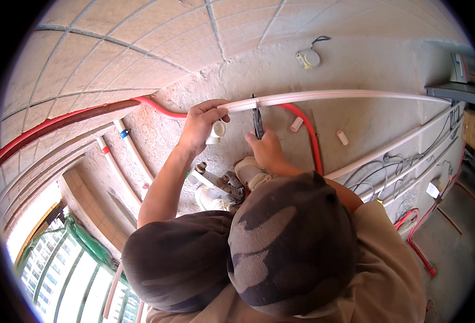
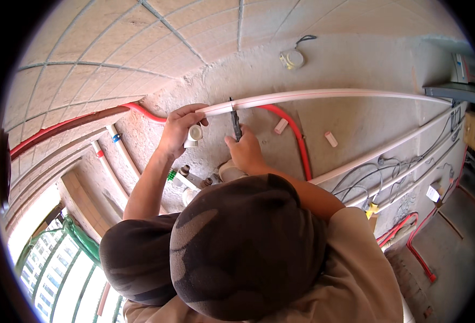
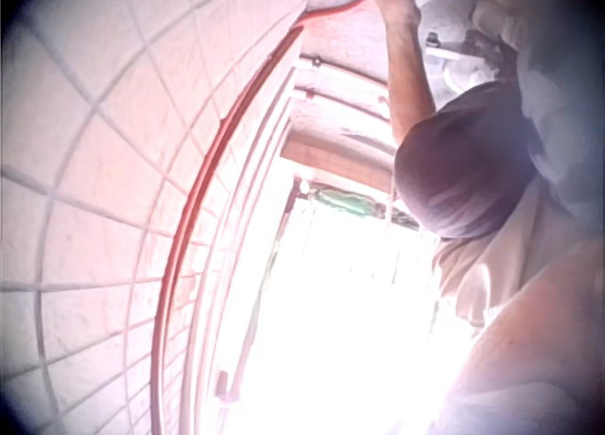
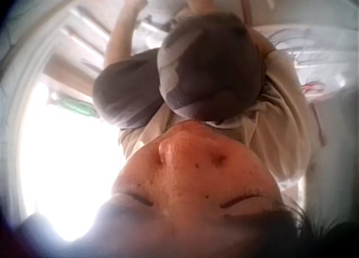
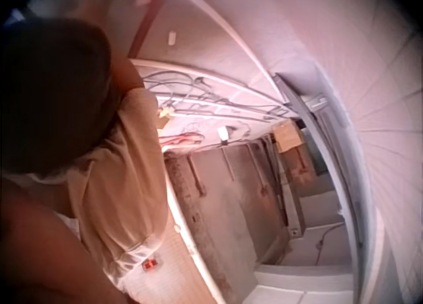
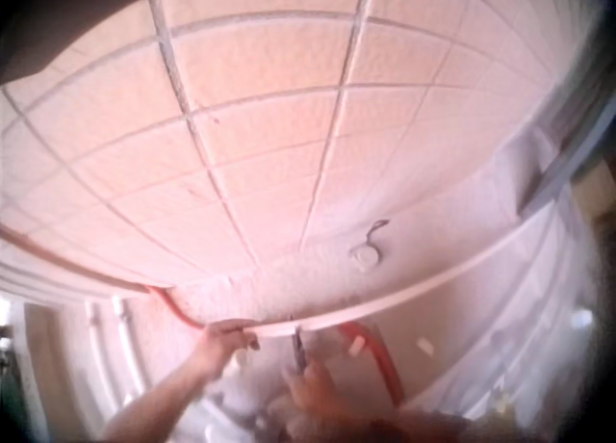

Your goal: The person sits on the floor and assembles white PVC pipes with fittings. They use a pipe cutter to trim pipe ends and a pipe welding machine to heat and join the pipes and fittings together.

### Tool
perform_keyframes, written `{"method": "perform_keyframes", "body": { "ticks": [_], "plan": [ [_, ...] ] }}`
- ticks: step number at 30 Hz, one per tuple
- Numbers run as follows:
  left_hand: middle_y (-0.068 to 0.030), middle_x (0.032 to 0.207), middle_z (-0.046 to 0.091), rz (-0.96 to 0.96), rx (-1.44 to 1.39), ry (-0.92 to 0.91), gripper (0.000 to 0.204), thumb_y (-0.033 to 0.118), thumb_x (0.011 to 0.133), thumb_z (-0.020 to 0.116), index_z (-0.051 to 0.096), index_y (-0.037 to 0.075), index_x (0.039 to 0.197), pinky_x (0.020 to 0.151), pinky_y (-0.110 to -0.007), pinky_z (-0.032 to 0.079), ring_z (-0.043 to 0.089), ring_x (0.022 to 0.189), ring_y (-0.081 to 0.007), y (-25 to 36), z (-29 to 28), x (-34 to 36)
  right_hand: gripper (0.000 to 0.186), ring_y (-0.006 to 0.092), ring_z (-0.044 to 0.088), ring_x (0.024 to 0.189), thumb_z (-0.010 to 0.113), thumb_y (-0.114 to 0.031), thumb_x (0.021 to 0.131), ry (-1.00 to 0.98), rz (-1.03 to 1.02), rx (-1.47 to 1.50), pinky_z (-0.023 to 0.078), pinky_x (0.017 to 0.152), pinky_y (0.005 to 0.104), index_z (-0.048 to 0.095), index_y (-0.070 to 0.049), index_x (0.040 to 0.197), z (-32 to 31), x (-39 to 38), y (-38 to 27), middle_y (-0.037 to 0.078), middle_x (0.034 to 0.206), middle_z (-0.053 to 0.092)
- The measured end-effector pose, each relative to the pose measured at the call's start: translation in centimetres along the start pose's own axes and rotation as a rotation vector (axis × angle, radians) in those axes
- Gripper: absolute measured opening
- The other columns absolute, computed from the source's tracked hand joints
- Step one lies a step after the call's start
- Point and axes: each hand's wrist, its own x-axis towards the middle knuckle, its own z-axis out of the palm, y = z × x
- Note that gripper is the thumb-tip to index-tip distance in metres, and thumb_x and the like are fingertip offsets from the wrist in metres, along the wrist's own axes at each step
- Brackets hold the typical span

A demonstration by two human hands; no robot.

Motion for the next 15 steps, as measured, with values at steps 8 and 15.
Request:
{"method": "perform_keyframes", "body": {
  "ticks": [8,15],
  "plan": [
    [-0.0069,0.087,0.07,0.009,-0.038,0.009,0.029,0.01,0.095,0.065,0.07,-0.004,0.12,0.065,-0.025,0.049,0.063,0.076,-0.0111,-0.1,0.2,-0.2,0.037,0.029,0.067,0.085,0.074,-0.02,0.089,0.046,-0.096,0.118,0.052,0.079,0.0407,0.059,0.002,0.115,0.9,0.4,2.0,0.016,0.095,0.068],
    [-0.0076,0.088,0.07,0.007,-0.05,0.007,0.029,0.008,0.094,0.063,0.07,-0.005,0.12,0.066,-0.026,0.05,0.063,0.076,-0.0121,0.2,0.2,-0.6,0.033,0.0341,0.065,0.081,0.074,-0.021,0.089,0.092,-0.188,0.099,0.051,0.077,0.0423,0.059,0.002,0.107,1.4,0.8,2.7,0.018,0.087,0.065]
  ]
}}
